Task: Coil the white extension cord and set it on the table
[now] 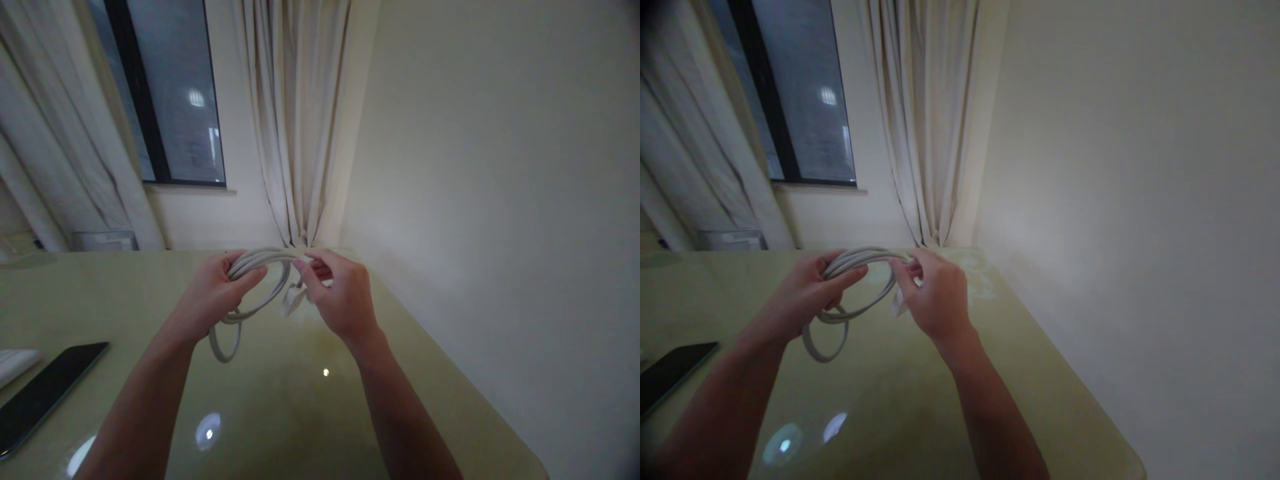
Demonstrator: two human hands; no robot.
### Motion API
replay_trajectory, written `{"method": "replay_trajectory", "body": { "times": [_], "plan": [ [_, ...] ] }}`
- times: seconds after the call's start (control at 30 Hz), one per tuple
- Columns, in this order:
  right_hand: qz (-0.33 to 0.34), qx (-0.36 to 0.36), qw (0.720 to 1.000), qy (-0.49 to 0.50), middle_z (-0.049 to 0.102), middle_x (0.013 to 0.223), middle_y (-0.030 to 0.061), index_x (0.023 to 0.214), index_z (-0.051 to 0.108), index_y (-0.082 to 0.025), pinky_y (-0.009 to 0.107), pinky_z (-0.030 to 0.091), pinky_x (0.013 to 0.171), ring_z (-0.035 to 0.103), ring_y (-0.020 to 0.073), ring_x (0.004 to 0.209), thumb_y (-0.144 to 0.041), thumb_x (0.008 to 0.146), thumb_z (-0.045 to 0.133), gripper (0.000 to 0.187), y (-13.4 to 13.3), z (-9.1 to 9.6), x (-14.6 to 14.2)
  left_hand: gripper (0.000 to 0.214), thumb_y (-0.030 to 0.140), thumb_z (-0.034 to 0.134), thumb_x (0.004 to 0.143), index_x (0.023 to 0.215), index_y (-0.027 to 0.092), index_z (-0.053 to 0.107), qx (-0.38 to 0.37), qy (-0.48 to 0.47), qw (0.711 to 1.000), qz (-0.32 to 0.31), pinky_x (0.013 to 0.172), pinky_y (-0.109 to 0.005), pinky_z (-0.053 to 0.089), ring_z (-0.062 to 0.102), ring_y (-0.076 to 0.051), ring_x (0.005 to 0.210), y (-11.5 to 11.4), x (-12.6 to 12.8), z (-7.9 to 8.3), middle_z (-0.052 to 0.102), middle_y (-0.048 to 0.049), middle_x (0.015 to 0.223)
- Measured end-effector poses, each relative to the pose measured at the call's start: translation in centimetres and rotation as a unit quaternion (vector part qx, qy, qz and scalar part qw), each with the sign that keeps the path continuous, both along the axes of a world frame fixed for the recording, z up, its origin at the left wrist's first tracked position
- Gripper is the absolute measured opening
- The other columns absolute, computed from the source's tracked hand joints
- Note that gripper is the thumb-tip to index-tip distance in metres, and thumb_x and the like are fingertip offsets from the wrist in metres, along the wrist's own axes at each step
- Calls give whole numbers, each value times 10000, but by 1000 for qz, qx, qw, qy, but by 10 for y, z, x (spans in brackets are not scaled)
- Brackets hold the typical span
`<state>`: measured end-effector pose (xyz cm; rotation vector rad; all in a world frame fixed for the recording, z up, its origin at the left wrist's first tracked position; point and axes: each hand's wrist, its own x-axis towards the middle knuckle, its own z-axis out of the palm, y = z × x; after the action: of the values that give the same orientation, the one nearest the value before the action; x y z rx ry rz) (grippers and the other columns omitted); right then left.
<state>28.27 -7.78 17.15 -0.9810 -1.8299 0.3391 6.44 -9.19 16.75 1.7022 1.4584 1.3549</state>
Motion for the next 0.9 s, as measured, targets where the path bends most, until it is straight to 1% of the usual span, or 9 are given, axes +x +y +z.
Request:
{"method": "replay_trajectory", "body": {
  "times": [0.07, 0.13, 0.23, 0.3, 0.43, 0.53, 0.7, 0.8, 0.9],
  "plan": [
    [39, 53, 998, -5, 732, 1272, 129, 1365, 678, -231, 435, 493, 1051, 670, 291, 1185, -488, 922, 770, 521, -3, 2, -1, 270, 469, 770, 813, 863, 205, 733, 15, 32, 999, -27, 408, -212, 335, 433, -111, 480, -7, -2, 4, 529, 38, 601],
    [110, 55, 992, -29, 671, 1408, 133, 1459, 593, -233, 442, 468, 1115, 619, 290, 1294, -474, 859, 834, 690, 3, -2, -5, 257, 450, 774, 804, 882, 207, 747, 16, 36, 998, -48, 410, -212, 335, 435, -111, 484, -12, -2, 7, 552, 32, 613],
    [205, -58, 977, 11, 762, 981, 47, 1207, 686, -200, 328, 568, 843, 710, 189, 885, -465, 940, 726, 378, 20, -14, -12, 289, 445, 807, 753, 904, 206, 746, -5, -15, 998, -57, 402, -221, 329, 417, -115, 465, -13, -1, 8, 529, 39, 578],
    [225, -145, 960, 85, 624, 655, -42, 951, 696, -191, 245, 511, 591, 596, 121, 574, -463, 963, 673, 273, 30, -21, -16, 333, 440, 831, 721, 939, 204, 741, -17, -71, 995, -63, 418, -221, 348, 450, -122, 486, -8, 0, 3, 541, 35, 588],
    [200, -228, 920, 247, 413, 501, -112, 782, 677, -181, 191, 268, 355, 330, 52, 379, -431, 811, 807, 284, 44, -25, -15, 432, 399, 870, 716, 1074, 207, 722, -56, -163, 978, -115, 587, -233, 499, 625, -152, 655, 9, 11, -21, 652, 8, 747],
    [188, -296, 857, 377, 321, 466, -144, 754, 656, -168, 158, 203, 340, 212, 28, 387, -321, 739, 852, 249, 57, -22, -4, 523, 425, 870, 760, 1197, 204, 686, -97, -213, 966, -107, 705, -281, 567, 700, -187, 787, 20, 31, -44, 706, -18, 846],
    [168, -446, 743, 470, 307, 485, -139, 815, 667, -118, 83, 246, 364, 215, 13, 394, -236, 945, 714, 181, 93, -33, 21, 373, 463, 831, 840, 1007, 158, 696, -153, -388, 908, -31, 690, -294, 595, 635, -132, 686, 45, 73, -79, 631, 15, 771],
    [134, -483, 737, 454, 345, 497, -120, 832, 661, -111, 79, 325, 389, 277, 17, 387, -262, 1028, 643, 248, 119, -54, 35, 239, 367, 713, 969, 983, 129, 695, -178, -426, 887, 25, 670, -260, 573, 601, -104, 640, 75, 96, -102, 599, 12, 758],
    [80, -491, 758, 422, 391, 514, -103, 839, 651, -111, 102, 399, 428, 340, 27, 399, -285, 1047, 640, 271, 145, -79, 51, 248, 316, 667, 1012, 1127, 98, 695, -213, -420, 881, 38, 785, -330, 610, 685, -157, 819, 112, 119, -123, 696, -85, 993]
  ]
}}
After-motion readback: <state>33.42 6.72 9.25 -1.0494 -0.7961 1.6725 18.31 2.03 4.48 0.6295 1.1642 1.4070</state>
